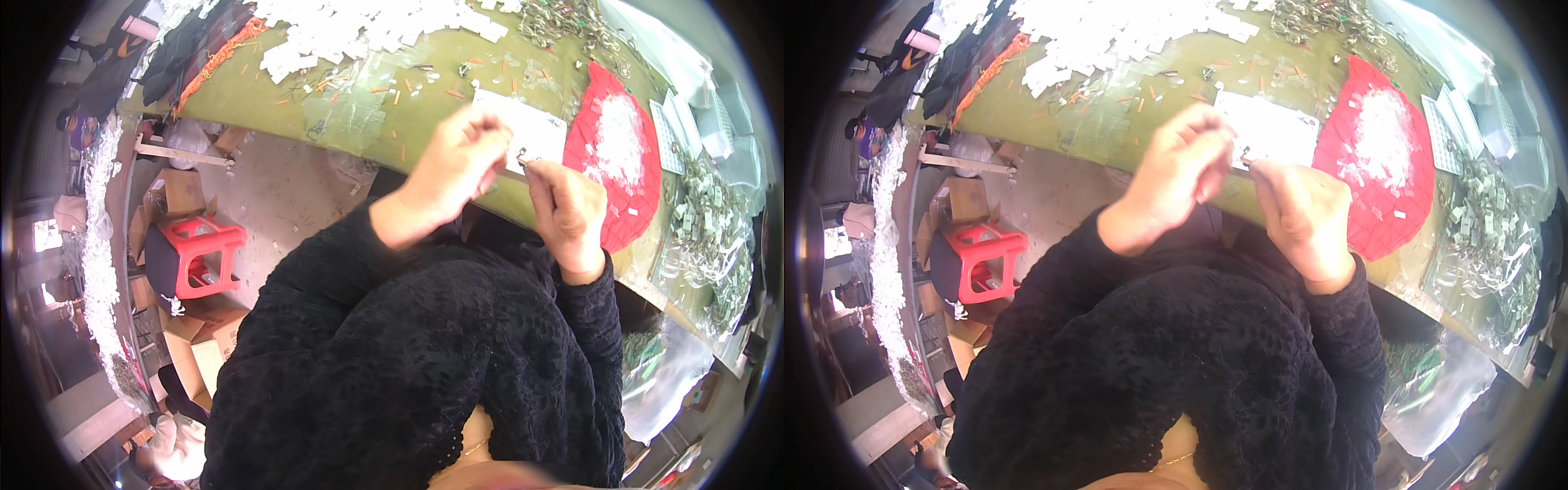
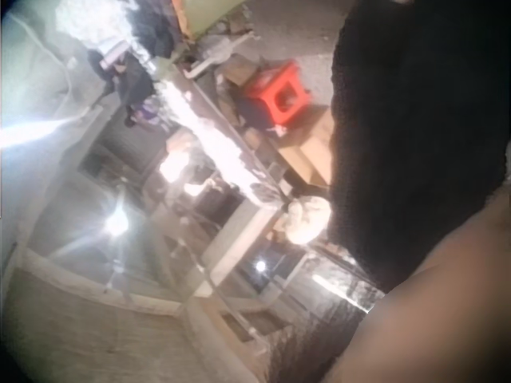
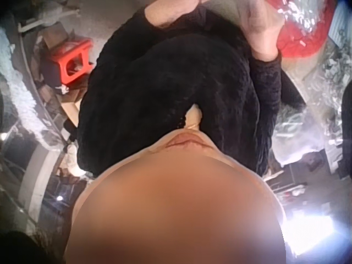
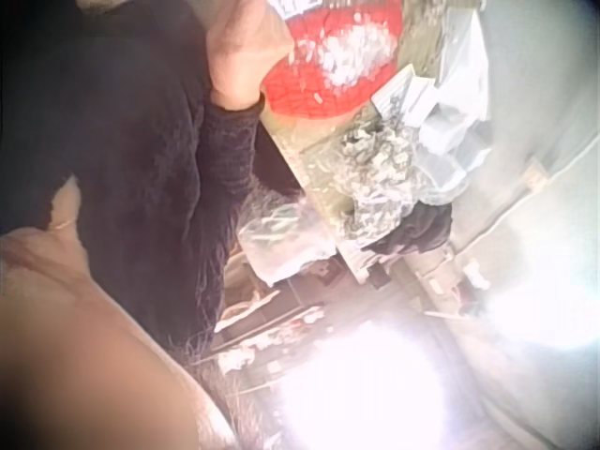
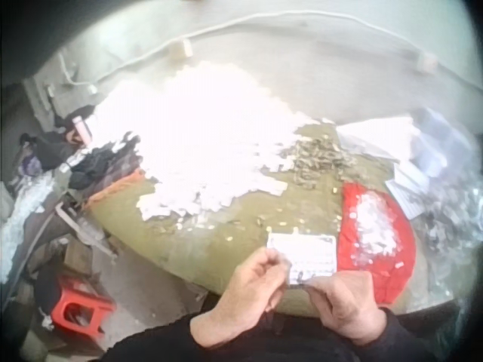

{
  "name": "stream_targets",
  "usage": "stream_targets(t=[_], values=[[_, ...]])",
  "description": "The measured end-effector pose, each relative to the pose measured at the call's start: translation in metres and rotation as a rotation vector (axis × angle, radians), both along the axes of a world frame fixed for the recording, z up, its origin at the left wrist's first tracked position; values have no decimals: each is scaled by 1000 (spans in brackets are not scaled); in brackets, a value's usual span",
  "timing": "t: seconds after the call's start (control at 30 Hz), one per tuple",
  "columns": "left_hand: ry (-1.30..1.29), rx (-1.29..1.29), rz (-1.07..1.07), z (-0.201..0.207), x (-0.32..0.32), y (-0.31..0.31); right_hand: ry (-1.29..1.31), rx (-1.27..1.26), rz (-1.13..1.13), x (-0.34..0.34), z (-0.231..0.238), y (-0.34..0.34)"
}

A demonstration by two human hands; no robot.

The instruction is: The person assembles small electronic components by inserting them into white plastic trays. They handle the components and trays by hand, occasionally moving items on the table and placing assembled units into a plastic bag.

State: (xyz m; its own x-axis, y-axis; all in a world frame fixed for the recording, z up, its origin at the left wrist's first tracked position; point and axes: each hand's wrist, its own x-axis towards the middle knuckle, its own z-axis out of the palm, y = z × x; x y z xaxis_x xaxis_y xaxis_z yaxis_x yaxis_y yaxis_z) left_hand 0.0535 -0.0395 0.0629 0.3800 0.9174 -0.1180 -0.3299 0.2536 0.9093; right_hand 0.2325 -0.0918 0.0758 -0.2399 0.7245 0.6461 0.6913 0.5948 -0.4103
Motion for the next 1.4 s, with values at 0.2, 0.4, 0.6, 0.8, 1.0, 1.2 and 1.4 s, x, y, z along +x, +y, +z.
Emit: stream_targets(t=[0.2,0.4,0.6,0.8,1.0,1.2,1.4], values=[[1329,848,495,-9,-115,125,521,-550,48,-1,2,-7],[1671,893,172,-20,-171,179,918,-767,212,-4,1,-2],[1476,1020,68,12,-152,155,1002,-853,118,-9,19,9],[908,502,-394,47,-104,84,1013,-768,317,-36,25,31],[392,232,-613,48,-80,62,896,-858,307,-36,18,23],[-338,98,-519,10,-43,34,1193,-955,336,-27,10,9],[-177,133,-129,-1,-22,-3,1328,-881,417,-32,8,6]])
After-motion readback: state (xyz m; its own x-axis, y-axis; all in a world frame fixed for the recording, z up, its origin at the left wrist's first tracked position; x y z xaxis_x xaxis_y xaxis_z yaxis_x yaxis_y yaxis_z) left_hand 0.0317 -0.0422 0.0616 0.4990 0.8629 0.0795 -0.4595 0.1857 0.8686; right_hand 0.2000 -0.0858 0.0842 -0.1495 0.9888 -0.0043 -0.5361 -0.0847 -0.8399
